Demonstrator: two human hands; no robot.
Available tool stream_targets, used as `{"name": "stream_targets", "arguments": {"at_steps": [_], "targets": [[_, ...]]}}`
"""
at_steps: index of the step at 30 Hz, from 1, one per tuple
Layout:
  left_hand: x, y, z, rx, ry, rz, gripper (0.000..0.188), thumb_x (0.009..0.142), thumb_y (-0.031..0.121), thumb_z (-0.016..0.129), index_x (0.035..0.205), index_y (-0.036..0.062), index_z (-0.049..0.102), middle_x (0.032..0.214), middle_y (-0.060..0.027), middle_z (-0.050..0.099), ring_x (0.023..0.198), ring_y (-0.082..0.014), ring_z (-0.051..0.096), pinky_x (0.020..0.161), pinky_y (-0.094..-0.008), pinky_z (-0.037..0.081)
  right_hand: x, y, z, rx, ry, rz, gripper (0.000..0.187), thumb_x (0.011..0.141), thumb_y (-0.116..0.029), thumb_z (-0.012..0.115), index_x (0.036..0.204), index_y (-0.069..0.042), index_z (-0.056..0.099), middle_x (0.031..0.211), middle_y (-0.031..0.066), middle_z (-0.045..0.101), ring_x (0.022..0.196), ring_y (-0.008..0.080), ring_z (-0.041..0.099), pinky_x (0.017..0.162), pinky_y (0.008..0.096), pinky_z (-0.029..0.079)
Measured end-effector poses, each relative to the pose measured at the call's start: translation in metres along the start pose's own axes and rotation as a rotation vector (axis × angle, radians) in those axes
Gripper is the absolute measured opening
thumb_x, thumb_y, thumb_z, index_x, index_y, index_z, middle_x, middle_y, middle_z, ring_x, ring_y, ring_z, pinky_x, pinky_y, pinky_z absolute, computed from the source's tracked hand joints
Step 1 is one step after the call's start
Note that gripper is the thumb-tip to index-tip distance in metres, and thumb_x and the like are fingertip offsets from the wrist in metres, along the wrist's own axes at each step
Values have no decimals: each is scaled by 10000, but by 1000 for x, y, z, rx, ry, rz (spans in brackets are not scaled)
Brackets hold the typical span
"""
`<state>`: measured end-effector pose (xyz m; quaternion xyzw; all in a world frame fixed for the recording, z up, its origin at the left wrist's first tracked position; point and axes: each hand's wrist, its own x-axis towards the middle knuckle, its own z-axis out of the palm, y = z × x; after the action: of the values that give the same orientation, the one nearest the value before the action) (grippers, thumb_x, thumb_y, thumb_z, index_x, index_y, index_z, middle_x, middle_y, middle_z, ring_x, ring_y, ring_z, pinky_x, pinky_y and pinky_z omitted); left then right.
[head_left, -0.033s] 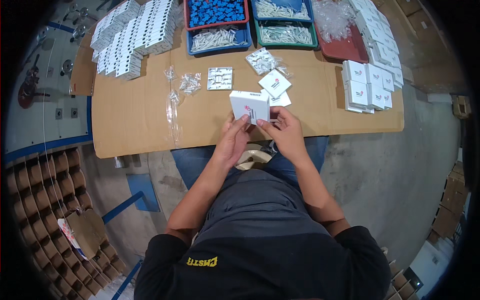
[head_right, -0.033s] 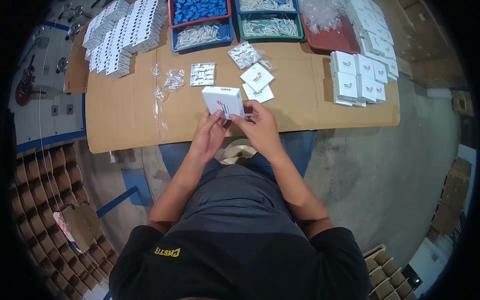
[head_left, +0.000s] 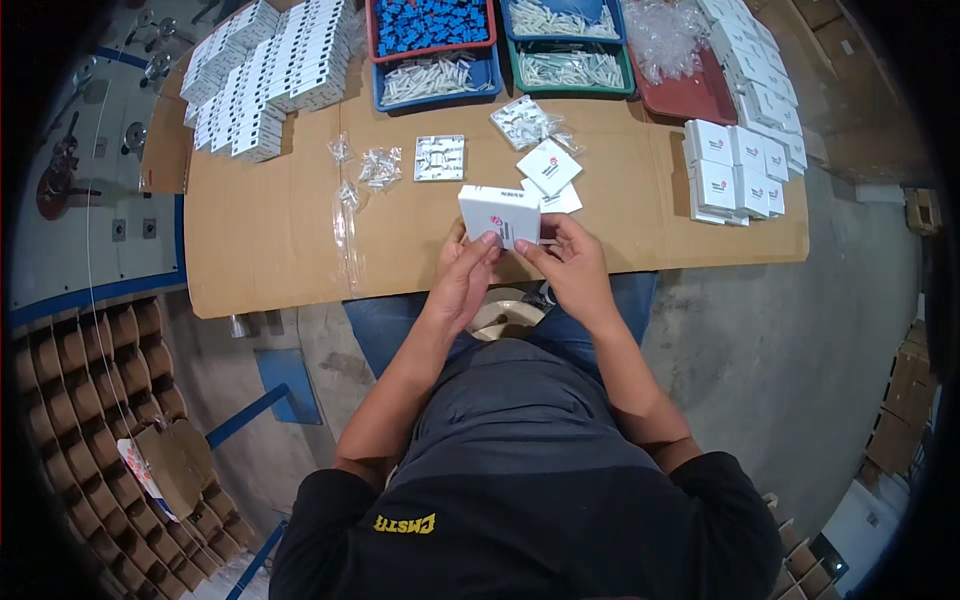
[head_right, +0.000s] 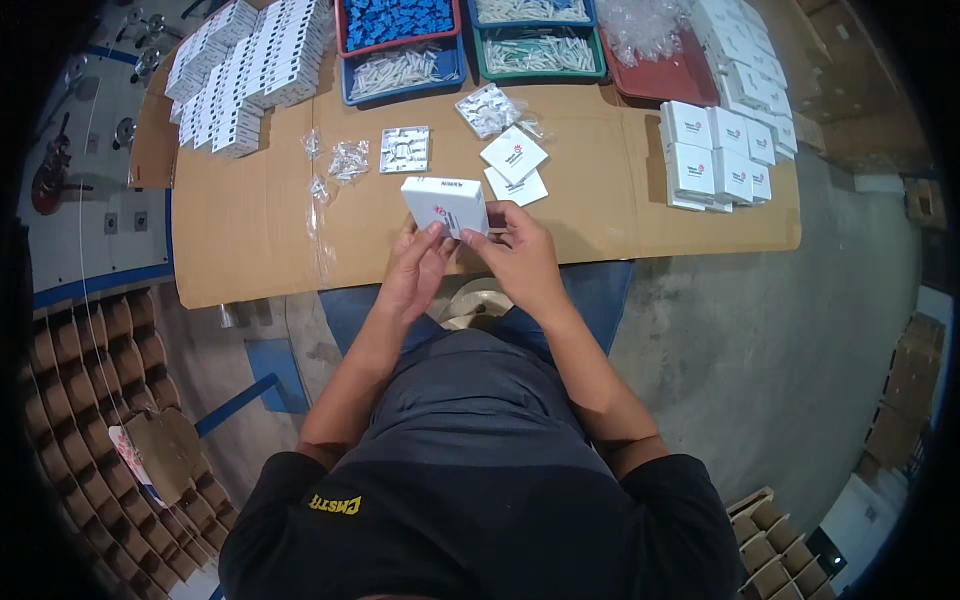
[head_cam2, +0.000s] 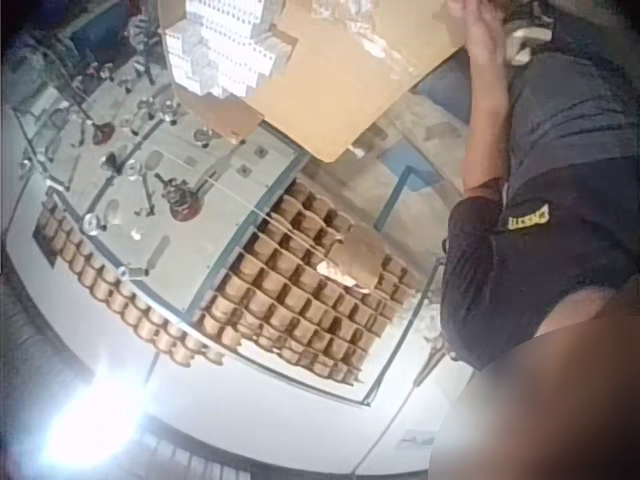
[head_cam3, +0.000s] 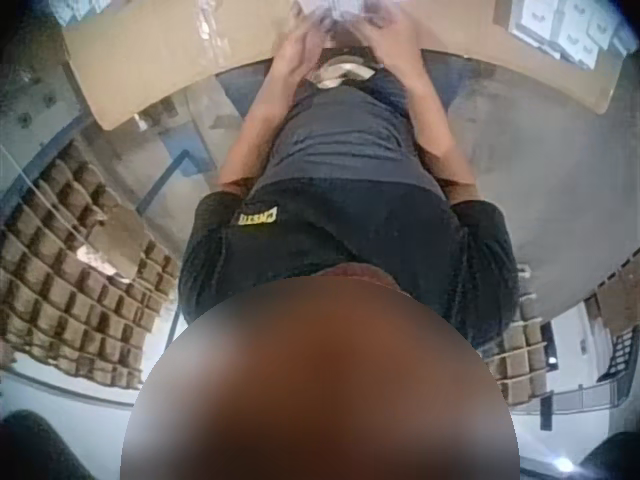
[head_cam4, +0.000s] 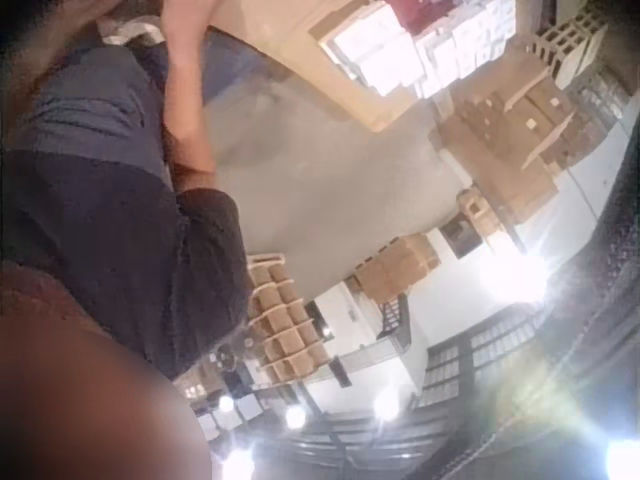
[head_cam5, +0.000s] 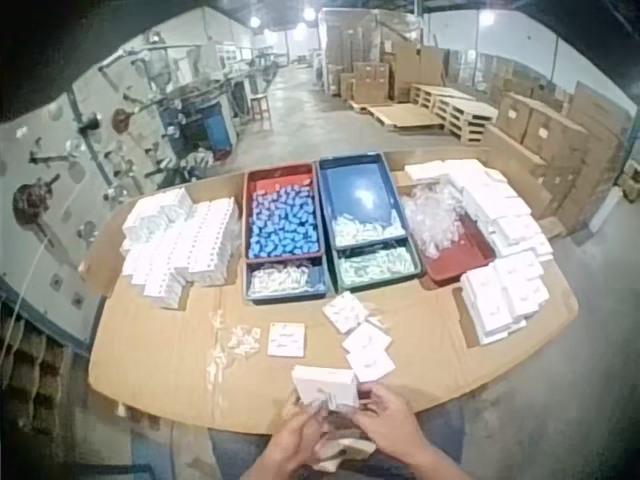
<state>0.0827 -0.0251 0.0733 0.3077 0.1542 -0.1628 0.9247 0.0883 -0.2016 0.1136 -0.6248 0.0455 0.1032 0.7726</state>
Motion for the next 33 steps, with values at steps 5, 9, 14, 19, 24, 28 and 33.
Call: {"name": "stream_targets", "arguments": {"at_steps": [5,9,14,19,24,28,33], "targets": [[1,7,-6,220,-129,134,331,979,93,721,1285,19,619,1241,-83,689,1176,-180,633,1053,-366,484,-8,-6,-9,-354,-53,-135,299,917,-108,786,1147,41,666,1025,113,739,887,145,689,789,289,557],[6,-1,-5,255,-151,191,300,990,105,714,1263,9,637,1194,-77,707,1114,-166,655,1016,-343,503,-12,-9,-9,-379,-1,-63,276,926,-37,766,1170,43,661,1034,66,723,941,117,679,843,284,562],[10,-1,7,585,146,137,248,987,139,726,1188,-3,697,1073,-62,733,964,-107,664,861,-282,526,-11,-13,-3,-543,158,-321,633,806,-175,870,1350,-16,589,1381,201,586,1311,276,572,1044,400,498],[12,-12,35,769,-3,9,242,987,170,734,1148,-10,719,1005,-48,743,911,-97,661,812,-270,525,-19,-7,-49,-853,-162,-447,727,739,-244,894,1378,-79,589,1482,184,507,1367,392,499,1129,465,423],[14,-29,34,709,-110,-51,438,1040,198,655,1401,-30,556,1258,-130,664,1009,-156,682,842,-275,533,-19,-1,-104,-907,29,-542,720,737,-323,880,1350,-61,610,1371,208,584,1304,391,554,1114,447,450],[12,-16,21,865,-162,-83,476,1063,203,604,1485,16,490,1303,-124,628,1070,-174,669,938,-297,526,-4,-28,-221,-1002,745,-568,685,773,-236,901,1351,-39,591,1287,174,650,1230,337,614,1060,429,479],[3,-15,-17,910,-97,-104,446,1059,184,608,1463,20,516,1292,-125,638,1057,-162,659,937,-295,527,-2,-59,-391,-811,1115,-454,546,862,-261,852,1308,-23,646,1301,175,674,1198,302,646,1015,404,495]]}}
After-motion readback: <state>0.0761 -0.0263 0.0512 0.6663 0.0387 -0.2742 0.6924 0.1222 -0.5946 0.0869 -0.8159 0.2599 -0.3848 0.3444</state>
